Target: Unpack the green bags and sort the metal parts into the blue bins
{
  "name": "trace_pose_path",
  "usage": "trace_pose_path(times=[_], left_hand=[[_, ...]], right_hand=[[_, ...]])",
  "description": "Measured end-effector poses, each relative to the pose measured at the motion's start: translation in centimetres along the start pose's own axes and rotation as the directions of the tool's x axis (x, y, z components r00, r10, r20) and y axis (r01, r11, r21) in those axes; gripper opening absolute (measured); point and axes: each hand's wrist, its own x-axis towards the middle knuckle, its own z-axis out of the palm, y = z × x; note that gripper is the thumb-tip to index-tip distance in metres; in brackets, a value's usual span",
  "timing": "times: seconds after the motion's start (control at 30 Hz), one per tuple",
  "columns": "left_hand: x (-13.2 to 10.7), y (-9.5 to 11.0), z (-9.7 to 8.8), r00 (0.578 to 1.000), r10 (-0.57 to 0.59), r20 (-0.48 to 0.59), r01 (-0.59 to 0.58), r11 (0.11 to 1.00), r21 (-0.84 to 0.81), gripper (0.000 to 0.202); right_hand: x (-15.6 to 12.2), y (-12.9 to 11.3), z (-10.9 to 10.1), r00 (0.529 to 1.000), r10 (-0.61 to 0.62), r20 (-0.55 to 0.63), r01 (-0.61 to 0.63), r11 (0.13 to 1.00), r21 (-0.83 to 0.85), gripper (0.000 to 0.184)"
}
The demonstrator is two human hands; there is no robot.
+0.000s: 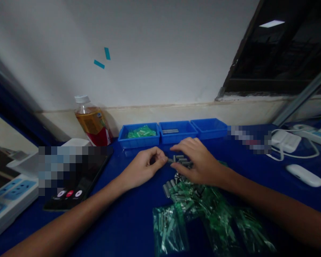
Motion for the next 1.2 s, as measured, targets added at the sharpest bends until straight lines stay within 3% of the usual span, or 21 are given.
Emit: trace_pose_path(times=[0.1, 0.3, 0.57, 0.7, 0.83, 0.93, 1.03, 1.1, 1.2], left_hand=[[-0.2, -0.3, 1.6, 1.0, -0.018, -0.022, 0.015, 0.991, -0.135, 0.031], [-0.7, -1.1, 2.7, 0.999, -0.016, -0.041, 0.006, 0.972, -0.234, 0.031], [-0.9, -1.3, 2.8, 0.99, 0.091, -0.108, -0.115, 0.966, -0.232, 0.018], [-0.7, -1.3, 2.6, 0.989, 0.061, -0.136, -0.089, 0.974, -0.207, 0.02], [-0.7, -1.3, 2.6, 0.994, 0.048, -0.098, -0.066, 0.98, -0.186, 0.022], [-0.8, -1.1, 2.8, 0.998, 0.044, -0.037, -0.048, 0.991, -0.124, 0.021], [-1.1, -0.8, 2.9, 0.988, 0.147, 0.05, -0.148, 0.989, 0.017, 0.019], [-1.2, -0.7, 2.9, 0.97, 0.217, 0.112, -0.229, 0.968, 0.103, 0.021], [-1.2, -0.7, 2.9, 0.962, 0.23, 0.144, -0.252, 0.954, 0.161, 0.019]], right_hand=[[-0.6, -1.9, 0.5, 0.997, -0.046, 0.064, 0.046, 0.999, 0.005, 0.021], [-0.8, -1.2, 0.9, 0.998, -0.054, -0.021, 0.057, 0.987, 0.148, 0.008], [-0.6, -0.9, 1.0, 0.989, 0.148, 0.016, -0.145, 0.927, 0.345, 0.006], [-0.8, -1.0, 0.9, 0.994, 0.093, 0.054, -0.106, 0.943, 0.317, 0.01], [-0.8, -0.9, 0.3, 0.998, -0.002, 0.069, -0.011, 0.981, 0.196, 0.01], [0.1, 0.9, -1.0, 0.998, -0.036, 0.046, 0.035, 0.999, 0.015, 0.015], [2.5, 4.7, -2.7, 0.999, 0.051, -0.014, -0.053, 0.979, -0.195, 0.019], [4.6, 7.8, -3.2, 0.98, 0.149, 0.131, -0.097, 0.936, -0.338, 0.023], [7.2, 11.4, -3.0, 0.9, 0.251, 0.357, -0.062, 0.883, -0.466, 0.024]])
